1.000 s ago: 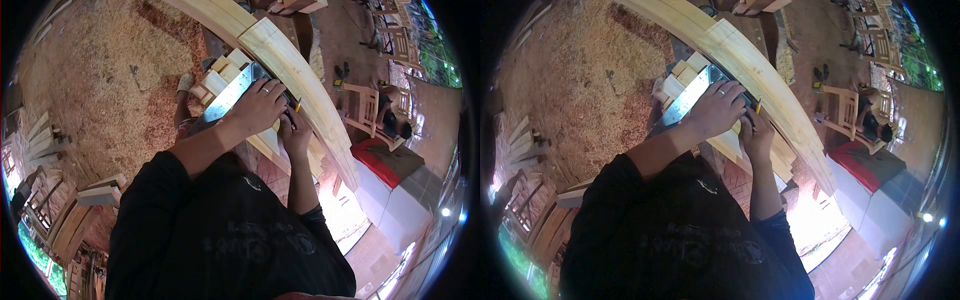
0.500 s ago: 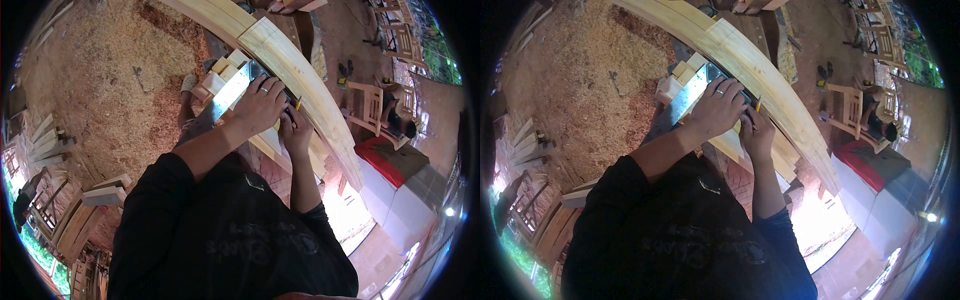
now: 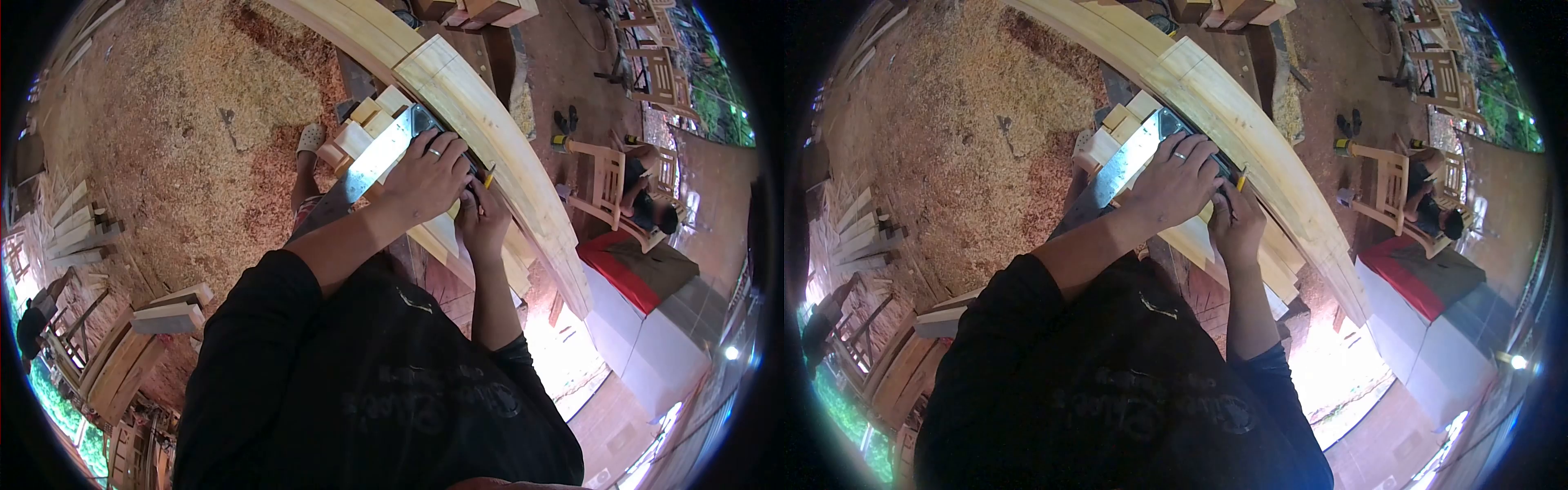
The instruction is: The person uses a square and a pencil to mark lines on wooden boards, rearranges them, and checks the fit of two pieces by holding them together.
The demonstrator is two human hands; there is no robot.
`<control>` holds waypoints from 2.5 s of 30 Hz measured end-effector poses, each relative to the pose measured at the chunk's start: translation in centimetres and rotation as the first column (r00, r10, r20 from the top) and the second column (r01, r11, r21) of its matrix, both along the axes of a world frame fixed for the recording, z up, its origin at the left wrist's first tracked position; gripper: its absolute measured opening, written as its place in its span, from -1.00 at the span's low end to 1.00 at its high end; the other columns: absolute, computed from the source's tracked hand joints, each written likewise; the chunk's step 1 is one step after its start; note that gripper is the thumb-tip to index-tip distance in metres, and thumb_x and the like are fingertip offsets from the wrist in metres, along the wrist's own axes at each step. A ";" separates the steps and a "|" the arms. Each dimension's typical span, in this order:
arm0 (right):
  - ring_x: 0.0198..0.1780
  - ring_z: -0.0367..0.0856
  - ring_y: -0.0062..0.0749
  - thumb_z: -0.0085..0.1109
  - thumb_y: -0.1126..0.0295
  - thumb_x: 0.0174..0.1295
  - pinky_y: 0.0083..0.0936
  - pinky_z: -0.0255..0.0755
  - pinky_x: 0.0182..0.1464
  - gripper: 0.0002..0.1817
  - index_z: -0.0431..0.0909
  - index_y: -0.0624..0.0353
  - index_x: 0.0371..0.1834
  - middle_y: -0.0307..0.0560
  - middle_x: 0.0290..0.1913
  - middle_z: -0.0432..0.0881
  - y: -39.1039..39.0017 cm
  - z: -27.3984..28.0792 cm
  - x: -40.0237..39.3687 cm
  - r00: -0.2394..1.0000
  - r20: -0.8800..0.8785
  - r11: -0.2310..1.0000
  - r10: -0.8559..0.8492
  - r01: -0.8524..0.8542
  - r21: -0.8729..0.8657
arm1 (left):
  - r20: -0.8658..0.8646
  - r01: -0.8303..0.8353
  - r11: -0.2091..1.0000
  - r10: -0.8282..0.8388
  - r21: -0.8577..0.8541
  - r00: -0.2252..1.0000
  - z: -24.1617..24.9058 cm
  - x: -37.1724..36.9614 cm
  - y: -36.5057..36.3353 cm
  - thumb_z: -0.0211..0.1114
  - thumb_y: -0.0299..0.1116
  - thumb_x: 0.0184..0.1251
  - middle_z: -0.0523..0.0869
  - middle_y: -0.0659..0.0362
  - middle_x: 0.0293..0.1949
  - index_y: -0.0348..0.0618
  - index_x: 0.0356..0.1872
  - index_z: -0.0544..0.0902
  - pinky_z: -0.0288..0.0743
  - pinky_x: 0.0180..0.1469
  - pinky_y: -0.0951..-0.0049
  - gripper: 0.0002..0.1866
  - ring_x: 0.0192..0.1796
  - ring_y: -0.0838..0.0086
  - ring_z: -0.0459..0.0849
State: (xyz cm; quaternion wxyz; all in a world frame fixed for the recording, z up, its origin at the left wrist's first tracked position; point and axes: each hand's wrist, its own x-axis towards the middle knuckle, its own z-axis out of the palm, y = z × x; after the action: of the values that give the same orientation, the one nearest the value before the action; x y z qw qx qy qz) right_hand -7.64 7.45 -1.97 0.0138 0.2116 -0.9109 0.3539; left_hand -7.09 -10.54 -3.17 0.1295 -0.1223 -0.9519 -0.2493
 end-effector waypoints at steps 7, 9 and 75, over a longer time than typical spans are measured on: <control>0.01 0.82 0.18 0.35 0.45 0.39 -0.22 0.69 0.01 -0.74 0.73 0.32 0.08 0.36 0.17 0.73 0.2 -0.6 -0.1 0.998 -0.052 0.999 0.017 -0.015 0.045 | -0.001 -0.009 1.000 0.009 -0.017 1.000 0.0 -0.1 0.0 0.33 -0.12 0.46 0.66 0.08 0.18 -0.15 -0.09 0.69 0.26 0.50 0.05 -0.71 0.38 0.22 0.53; -0.01 0.83 0.16 0.36 0.46 0.38 -0.23 0.70 -0.02 -0.74 0.73 0.32 0.08 0.36 0.17 0.74 0.5 -0.9 0.0 1.000 -0.021 0.997 0.009 -0.008 0.076 | 0.015 -0.007 1.000 0.007 -0.019 1.000 0.1 -0.2 0.0 0.33 -0.12 0.45 0.66 0.09 0.17 -0.15 -0.09 0.70 0.26 0.49 0.06 -0.71 0.37 0.23 0.53; -0.33 0.71 -0.45 0.35 0.17 0.41 -0.37 0.58 -0.22 -0.70 0.82 0.16 -0.04 -0.10 -0.36 0.80 -15.6 3.6 -11.9 0.556 0.736 0.869 0.386 -0.487 -0.088 | 0.450 -0.221 0.698 -0.160 0.681 0.879 -6.5 0.4 2.5 0.05 -0.10 0.65 0.73 0.14 0.15 -0.07 0.22 0.64 0.45 0.36 0.05 -0.62 0.30 0.31 0.62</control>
State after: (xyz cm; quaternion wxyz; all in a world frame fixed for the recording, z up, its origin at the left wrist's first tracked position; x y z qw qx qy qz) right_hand -19.51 -8.13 1.60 -0.4538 0.2713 -0.7768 0.3421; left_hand -6.68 -8.05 -9.72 -0.0671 0.0192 -0.7824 -0.6188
